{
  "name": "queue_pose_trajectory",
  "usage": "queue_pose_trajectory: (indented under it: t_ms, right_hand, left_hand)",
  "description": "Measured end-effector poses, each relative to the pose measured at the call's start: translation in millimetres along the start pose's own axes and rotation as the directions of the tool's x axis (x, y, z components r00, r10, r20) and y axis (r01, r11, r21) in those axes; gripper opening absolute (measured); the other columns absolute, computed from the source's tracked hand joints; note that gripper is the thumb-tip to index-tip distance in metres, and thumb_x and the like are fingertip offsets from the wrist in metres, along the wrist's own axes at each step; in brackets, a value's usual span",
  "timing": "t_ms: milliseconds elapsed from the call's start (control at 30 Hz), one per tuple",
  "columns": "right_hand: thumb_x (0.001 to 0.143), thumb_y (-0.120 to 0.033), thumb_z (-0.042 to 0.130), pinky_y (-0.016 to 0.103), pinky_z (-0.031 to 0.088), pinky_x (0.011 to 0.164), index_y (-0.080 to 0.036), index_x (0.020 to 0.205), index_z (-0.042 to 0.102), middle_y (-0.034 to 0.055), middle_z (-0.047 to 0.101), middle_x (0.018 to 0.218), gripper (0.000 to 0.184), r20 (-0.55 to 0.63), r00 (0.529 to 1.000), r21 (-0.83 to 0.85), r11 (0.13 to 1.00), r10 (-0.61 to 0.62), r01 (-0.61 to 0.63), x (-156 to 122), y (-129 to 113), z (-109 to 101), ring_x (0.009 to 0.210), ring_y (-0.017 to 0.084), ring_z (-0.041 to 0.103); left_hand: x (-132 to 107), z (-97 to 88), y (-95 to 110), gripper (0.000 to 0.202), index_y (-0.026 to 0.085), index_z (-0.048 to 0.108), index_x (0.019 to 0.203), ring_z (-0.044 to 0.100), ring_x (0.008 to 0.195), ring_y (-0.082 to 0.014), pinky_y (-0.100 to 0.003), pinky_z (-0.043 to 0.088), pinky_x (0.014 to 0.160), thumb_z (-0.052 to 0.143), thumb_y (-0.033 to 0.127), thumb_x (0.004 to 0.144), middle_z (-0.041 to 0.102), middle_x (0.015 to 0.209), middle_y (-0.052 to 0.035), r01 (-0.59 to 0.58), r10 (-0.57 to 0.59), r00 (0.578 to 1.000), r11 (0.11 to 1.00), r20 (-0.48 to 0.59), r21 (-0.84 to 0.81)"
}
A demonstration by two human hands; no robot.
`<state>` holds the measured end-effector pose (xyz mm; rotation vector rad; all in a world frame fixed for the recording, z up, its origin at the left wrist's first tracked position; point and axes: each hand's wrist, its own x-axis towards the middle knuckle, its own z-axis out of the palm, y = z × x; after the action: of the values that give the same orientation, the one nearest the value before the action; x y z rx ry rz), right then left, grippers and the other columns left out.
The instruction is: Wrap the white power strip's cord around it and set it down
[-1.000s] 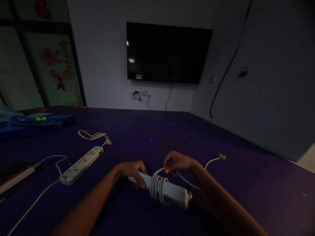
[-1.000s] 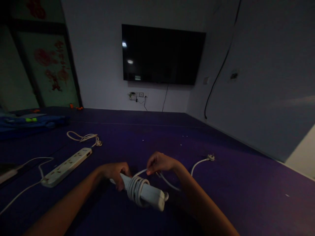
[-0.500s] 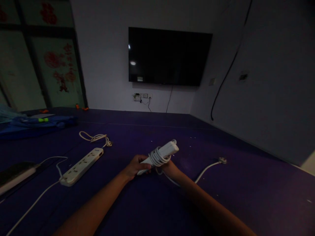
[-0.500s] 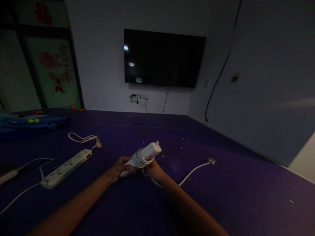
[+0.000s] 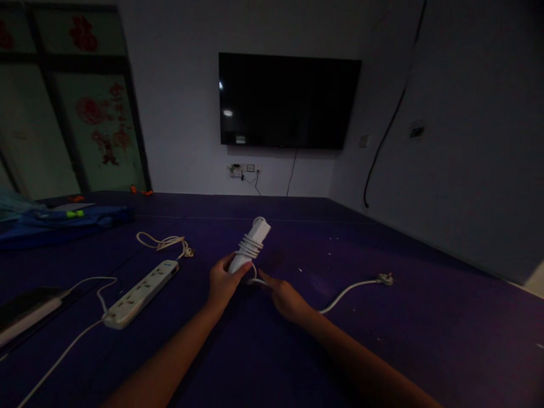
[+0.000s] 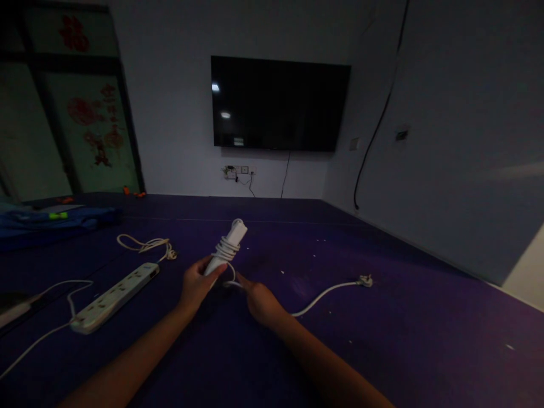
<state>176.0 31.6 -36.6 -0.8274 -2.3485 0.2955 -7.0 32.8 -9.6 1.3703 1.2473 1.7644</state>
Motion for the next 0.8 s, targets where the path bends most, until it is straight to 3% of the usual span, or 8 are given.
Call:
queue_pose_trajectory:
  t_ms: [167, 300, 400, 467, 533, 600, 700, 800]
  right_hand:
    - [0.068, 0.002, 0.035, 0.028, 0.048, 0.081, -0.021, 0.121, 0.057, 0.0076, 0.069, 0.096, 0.062, 0.034, 0.997, -0.331, 0.942, 0.076, -0.060, -3, -2, -9, 0.089, 0.017, 0.064]
    - [0.070, 0.001, 0.039, 0.031, 0.047, 0.078, -0.022, 0.119, 0.059, 0.0082, 0.070, 0.092, 0.058, 0.007, 0.992, -0.522, 0.847, 0.123, -0.102, 0, 11, -29, 0.084, 0.020, 0.064]
    - [0.069, 0.001, 0.040, 0.031, 0.046, 0.081, -0.024, 0.116, 0.061, 0.0080, 0.068, 0.103, 0.057, -0.057, 0.984, -0.570, 0.803, 0.169, -0.171, -3, 32, -46, 0.091, 0.020, 0.063]
    - [0.070, 0.001, 0.041, 0.032, 0.045, 0.083, -0.024, 0.112, 0.064, 0.0081, 0.067, 0.106, 0.054, -0.107, 0.967, -0.576, 0.779, 0.231, -0.250, -8, 48, -56, 0.093, 0.020, 0.063]
    - [0.070, 0.000, 0.041, 0.035, 0.043, 0.086, -0.022, 0.111, 0.064, 0.0096, 0.067, 0.107, 0.052, -0.111, 0.951, -0.579, 0.759, 0.288, -0.297, -14, 60, -64, 0.097, 0.021, 0.061]
    - [0.067, -0.003, 0.046, 0.042, 0.037, 0.094, -0.022, 0.117, 0.060, 0.0107, 0.062, 0.117, 0.055, -0.071, 0.956, -0.572, 0.774, 0.285, -0.274, -18, 65, -67, 0.109, 0.024, 0.055]
    - [0.061, -0.015, 0.057, 0.052, 0.024, 0.103, -0.019, 0.123, 0.054, 0.0127, 0.054, 0.127, 0.062, -0.011, 0.977, -0.499, 0.846, 0.211, -0.188, -17, 56, -60, 0.121, 0.030, 0.043]
    - [0.057, -0.022, 0.062, 0.049, 0.029, 0.102, -0.016, 0.115, 0.058, 0.0141, 0.057, 0.121, 0.058, -0.045, 0.993, -0.296, 0.948, 0.107, -0.116, -10, 37, -39, 0.117, 0.031, 0.047]
  left_hand:
    - [23, -18.2, -4, 0.055, 0.012, 0.066, 0.098, 0.059, 0.053, -0.0135, -0.024, 0.047, 0.049, 0.072, 0.049, 0.057, 0.065, 0.070, -0.0030, 0.080, -0.115, 0.950, 0.988, -0.291, -0.132]
    - [30, -24.3, -3, 0.056, 0.012, 0.066, 0.096, 0.054, 0.043, -0.0109, -0.024, 0.045, 0.042, 0.071, 0.051, 0.056, 0.061, 0.063, 0.0001, 0.126, -0.213, 0.912, 0.958, -0.350, -0.256]
    - [26, -20.6, -1, 0.056, 0.012, 0.067, 0.094, 0.056, 0.045, -0.0124, -0.024, 0.046, 0.043, 0.071, 0.052, 0.056, 0.063, 0.063, -0.0009, 0.131, -0.195, 0.945, 0.962, -0.264, -0.240]
    - [21, -16.8, 1, 0.055, 0.012, 0.066, 0.095, 0.061, 0.053, -0.0152, -0.026, 0.049, 0.049, 0.071, 0.050, 0.056, 0.066, 0.069, -0.0037, 0.078, -0.100, 0.985, 0.985, -0.139, -0.154]
    - [12, -12.6, 3, 0.053, 0.013, 0.065, 0.099, 0.065, 0.069, -0.0190, -0.029, 0.052, 0.062, 0.073, 0.046, 0.058, 0.069, 0.081, -0.0071, -0.048, 0.049, 0.999, 0.998, 0.014, -0.032]
    - [1, -8.1, 3, 0.053, 0.015, 0.063, 0.105, 0.065, 0.085, -0.0218, -0.033, 0.052, 0.076, 0.073, 0.042, 0.060, 0.069, 0.095, -0.0092, -0.216, 0.202, 0.968, 0.972, 0.147, 0.091]
    - [-17, -1.7, 2, 0.057, 0.016, 0.060, 0.112, 0.063, 0.095, -0.0232, -0.037, 0.049, 0.085, 0.073, 0.040, 0.063, 0.066, 0.106, -0.0108, -0.441, 0.387, 0.888, 0.871, 0.250, 0.217]
    - [-30, 2.3, 2, 0.058, 0.016, 0.057, 0.116, 0.062, 0.096, -0.0232, -0.037, 0.049, 0.086, 0.071, 0.041, 0.066, 0.065, 0.107, -0.0122, -0.583, 0.513, 0.805, 0.775, 0.298, 0.243]
